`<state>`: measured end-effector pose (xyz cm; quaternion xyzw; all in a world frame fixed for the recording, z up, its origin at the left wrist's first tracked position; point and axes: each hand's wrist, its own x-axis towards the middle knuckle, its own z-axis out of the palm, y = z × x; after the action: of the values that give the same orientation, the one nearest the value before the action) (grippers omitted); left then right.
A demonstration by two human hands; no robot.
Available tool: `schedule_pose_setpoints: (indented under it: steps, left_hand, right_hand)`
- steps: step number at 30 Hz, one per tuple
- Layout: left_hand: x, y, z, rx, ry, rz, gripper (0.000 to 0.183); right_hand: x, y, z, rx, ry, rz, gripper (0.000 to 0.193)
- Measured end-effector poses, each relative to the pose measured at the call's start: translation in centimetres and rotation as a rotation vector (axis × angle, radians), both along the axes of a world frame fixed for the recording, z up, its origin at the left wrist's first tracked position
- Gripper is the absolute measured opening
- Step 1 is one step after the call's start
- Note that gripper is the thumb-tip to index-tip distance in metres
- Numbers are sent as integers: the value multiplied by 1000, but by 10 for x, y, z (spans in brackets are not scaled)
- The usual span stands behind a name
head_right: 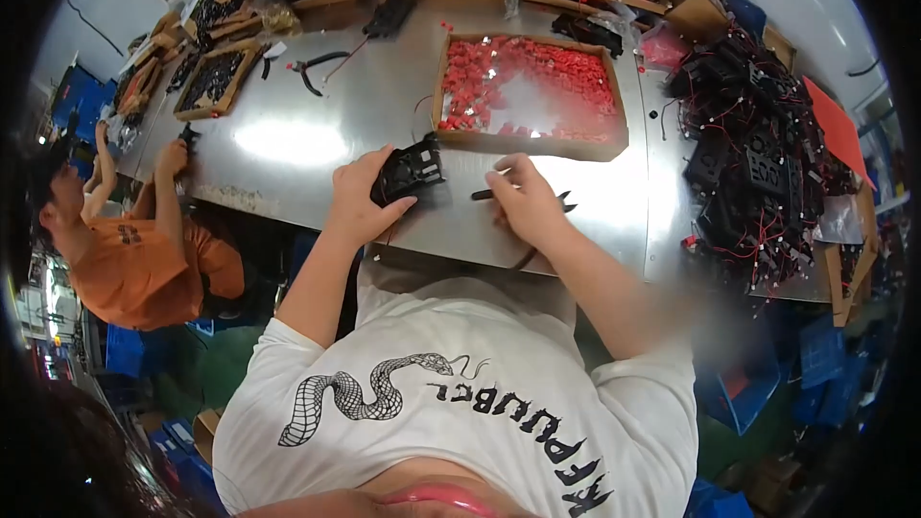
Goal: Assembling small electronic parts into housings and securing them using a handheld crimping tool.
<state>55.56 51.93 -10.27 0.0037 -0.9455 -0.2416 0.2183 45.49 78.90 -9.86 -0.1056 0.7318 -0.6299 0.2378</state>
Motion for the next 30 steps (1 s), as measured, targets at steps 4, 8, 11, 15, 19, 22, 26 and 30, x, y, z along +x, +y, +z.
schedule_pose_setpoints:
  steps: [4,8,11,15,19,22,26,30]
  left_hand:
    - [8,14,16,-126,-69,-187,78]
    - [9,28,35,-330,-229,-107,68]
    - [2,29,30,-320,-250,-79,60]
    - [-1,33,25,-286,-240,-121,66]
    - [12,34,17,-258,-14,-169,79]
    - [18,34,10,-91,-67,-191,82]
    - [17,32,12,37,-103,-246,79]
    - [15,32,13,53,-42,-315,77]
  right_hand:
    - [-24,35,7,120,109,-139,22]
    - [-30,26,28,-148,62,-237,25]
    - [-7,2,35,-125,128,-87,33]
    - [-9,-6,-2,-19,103,-85,32]
    - [1,-6,-12,242,460,5,31]
    - [4,-10,-4,248,433,108,29]
    - [2,-2,-17,245,431,197,27]
    - [3,-3,-18,244,372,176,23]
